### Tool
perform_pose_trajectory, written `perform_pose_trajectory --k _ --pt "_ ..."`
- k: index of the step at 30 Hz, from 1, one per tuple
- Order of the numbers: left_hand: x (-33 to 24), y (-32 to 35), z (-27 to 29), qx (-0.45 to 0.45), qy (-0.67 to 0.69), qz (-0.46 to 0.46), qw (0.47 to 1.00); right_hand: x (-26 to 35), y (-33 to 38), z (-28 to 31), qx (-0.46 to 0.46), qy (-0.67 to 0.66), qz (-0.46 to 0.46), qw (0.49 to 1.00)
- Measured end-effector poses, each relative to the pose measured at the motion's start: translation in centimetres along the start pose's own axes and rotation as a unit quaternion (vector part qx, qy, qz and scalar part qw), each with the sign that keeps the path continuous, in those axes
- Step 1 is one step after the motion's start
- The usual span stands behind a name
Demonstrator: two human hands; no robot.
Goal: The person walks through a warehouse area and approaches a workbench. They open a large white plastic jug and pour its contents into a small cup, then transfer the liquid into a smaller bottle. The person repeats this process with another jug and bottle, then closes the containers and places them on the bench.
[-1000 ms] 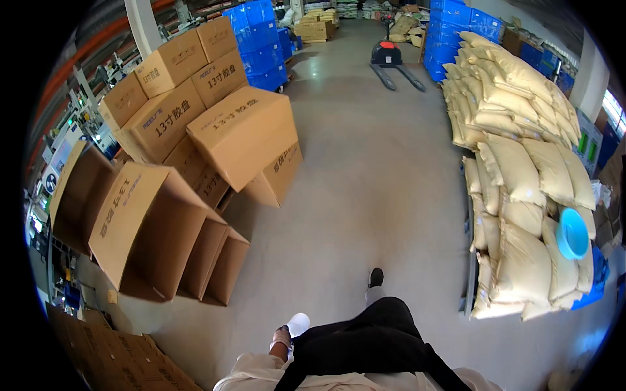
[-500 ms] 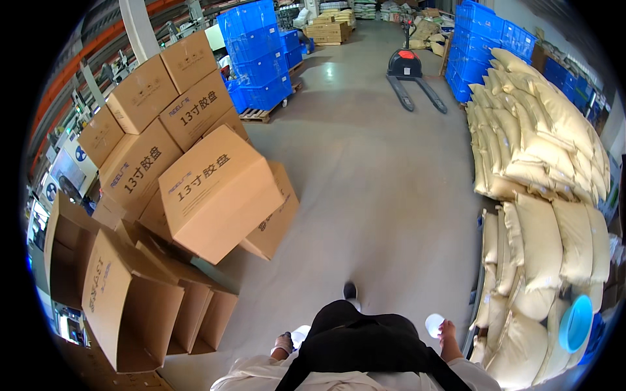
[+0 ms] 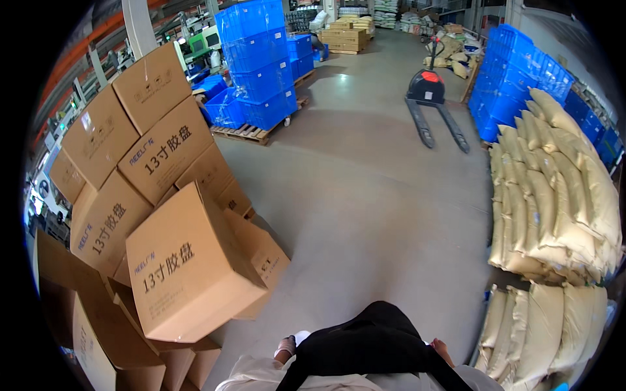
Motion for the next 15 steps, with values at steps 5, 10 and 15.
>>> perform_pose_trajectory --k 5,10,15 --pt "-12.8 -5.5 6.3 -0.102 -0.191 -0.135 0.967 5.0 -14.2 -8.7 0.06 -0.029 -0.08 0.995" --pt "-30.1 -10.4 14.8 -0.089 -0.062 -0.02 0.994 13.8 -30.2 -13.1 0.043 -0.134 -0.149 0.979" --pt "-34.7 -12.2 17.9 -0.06 0.077 0.057 0.994 34.6 -42.8 -17.8 0.036 -0.083 -0.132 0.987"
Point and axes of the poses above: each hand's wrist, its own y-axis away from the middle knuckle, its own z-axis out of the back of the hand, x = y × z, the point moved 8 cm from there along -y, towards the middle knuckle, and after that the axes turned 6 degrees about z, right-handed, at the moved point
